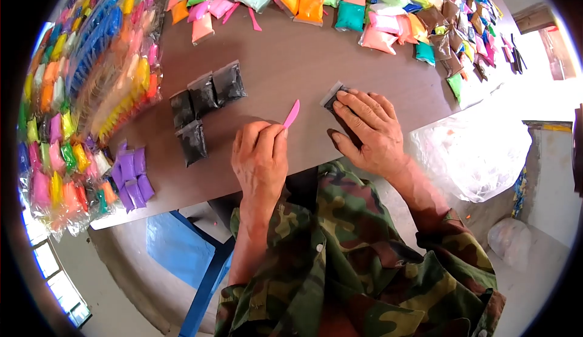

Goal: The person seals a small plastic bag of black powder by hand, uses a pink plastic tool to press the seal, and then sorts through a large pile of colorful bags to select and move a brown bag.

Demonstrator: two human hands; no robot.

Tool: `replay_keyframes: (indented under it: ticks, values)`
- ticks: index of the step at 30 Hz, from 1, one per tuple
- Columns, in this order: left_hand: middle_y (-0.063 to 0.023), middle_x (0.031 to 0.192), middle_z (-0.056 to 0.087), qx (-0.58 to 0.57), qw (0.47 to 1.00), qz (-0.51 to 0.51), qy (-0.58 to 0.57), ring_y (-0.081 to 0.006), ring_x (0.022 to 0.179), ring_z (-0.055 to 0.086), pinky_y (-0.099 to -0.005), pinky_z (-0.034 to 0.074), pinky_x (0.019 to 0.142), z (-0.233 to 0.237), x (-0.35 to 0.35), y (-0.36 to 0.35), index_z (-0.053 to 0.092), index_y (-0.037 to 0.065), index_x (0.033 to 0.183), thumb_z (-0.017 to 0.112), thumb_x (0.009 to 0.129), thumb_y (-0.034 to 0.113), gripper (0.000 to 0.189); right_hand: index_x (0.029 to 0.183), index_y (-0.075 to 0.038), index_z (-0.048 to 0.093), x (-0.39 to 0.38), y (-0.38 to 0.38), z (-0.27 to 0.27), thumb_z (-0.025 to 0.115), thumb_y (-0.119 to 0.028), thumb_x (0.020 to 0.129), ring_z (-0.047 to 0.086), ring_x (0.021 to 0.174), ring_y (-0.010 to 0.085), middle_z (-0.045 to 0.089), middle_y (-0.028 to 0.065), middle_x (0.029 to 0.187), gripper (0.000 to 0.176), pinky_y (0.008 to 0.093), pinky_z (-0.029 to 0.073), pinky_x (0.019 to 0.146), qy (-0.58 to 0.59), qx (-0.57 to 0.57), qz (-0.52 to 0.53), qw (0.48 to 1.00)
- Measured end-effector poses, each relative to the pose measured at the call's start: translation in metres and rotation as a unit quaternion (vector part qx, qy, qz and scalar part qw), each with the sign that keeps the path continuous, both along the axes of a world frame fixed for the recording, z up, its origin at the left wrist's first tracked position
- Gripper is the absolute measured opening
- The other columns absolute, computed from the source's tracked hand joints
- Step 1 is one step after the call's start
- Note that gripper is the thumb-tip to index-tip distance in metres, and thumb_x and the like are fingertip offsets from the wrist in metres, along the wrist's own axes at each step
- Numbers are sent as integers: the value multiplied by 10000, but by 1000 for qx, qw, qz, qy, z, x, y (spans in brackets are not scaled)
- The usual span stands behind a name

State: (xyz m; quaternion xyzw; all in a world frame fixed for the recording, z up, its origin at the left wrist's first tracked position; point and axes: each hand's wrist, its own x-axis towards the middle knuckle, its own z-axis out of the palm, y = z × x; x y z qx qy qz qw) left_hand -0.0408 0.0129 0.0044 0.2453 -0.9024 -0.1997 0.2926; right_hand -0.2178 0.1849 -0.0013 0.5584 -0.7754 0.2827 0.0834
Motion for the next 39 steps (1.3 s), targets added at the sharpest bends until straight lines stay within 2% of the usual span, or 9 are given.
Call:
replay_keyframes:
  ticks: [5,12,14,20,27,31,34,37,39]
  values:
    - [-92,1041,672,0,1000,-15,-7,-323,976,669,-449,543,833,2,-3,1,711,29,999,789,906,-3,125,1271,-82,758,-1,-2,1,809,-286,889,642,1322,271,702,69,1396,436,479,459,1129,5,-23,1,1000]
    - [-87,1063,656,-34,999,-32,-13,-324,977,666,-454,547,815,2,-2,0,679,44,1005,786,914,17,143,1294,-73,739,-3,0,1,811,-287,875,628,1329,286,676,85,1410,476,476,452,1130,-11,-24,13,1000]
    - [-123,1052,669,-6,1000,-25,-8,-345,984,670,-456,546,841,3,-2,1,674,14,993,776,905,-26,141,1297,-77,738,-1,1,1,816,-289,867,625,1335,288,672,84,1419,486,477,451,1130,-16,-27,5,999]
    - [-134,1091,683,16,1000,-21,-8,-362,1005,673,-457,548,847,0,-3,4,657,14,995,771,899,-41,159,1311,-90,737,3,1,5,827,-286,842,615,1361,278,663,78,1447,516,473,454,1129,-14,-36,-25,999]
    - [-134,1117,707,11,1000,-26,-5,-360,1015,684,-455,556,856,-3,-2,3,669,21,1012,763,908,-47,155,1281,-83,754,0,-3,2,831,-256,831,622,1355,263,689,65,1409,488,465,463,1130,-12,-24,-14,1000]
    - [-116,1102,719,12,999,-43,3,-350,995,693,-445,563,866,-3,-4,0,718,24,1076,755,917,-55,181,1262,-80,760,1,-4,5,832,-248,828,626,1349,269,694,71,1398,471,467,465,1129,-22,-15,-10,1000]
    - [-107,1103,719,12,999,-39,11,-347,993,692,-442,564,867,-4,-2,0,738,24,1109,759,917,-52,207,1284,-85,752,3,-4,6,836,-246,821,624,1350,285,685,78,1410,498,468,466,1127,-15,-10,-10,1000]
    - [-99,1112,709,19,999,-23,25,-341,1006,685,-440,562,873,-7,-1,2,744,23,1118,770,912,-42,217,1324,-64,745,6,-4,4,831,-243,825,598,1404,351,682,105,1453,537,501,451,1142,-33,-29,-42,998]
    - [-94,1115,703,25,999,-6,33,-337,1014,681,-439,560,879,-7,-1,2,746,25,1117,776,909,-37,219,1324,-66,745,7,-5,5,825,-252,830,599,1403,350,683,111,1451,534,498,451,1137,-20,-2,-36,999]
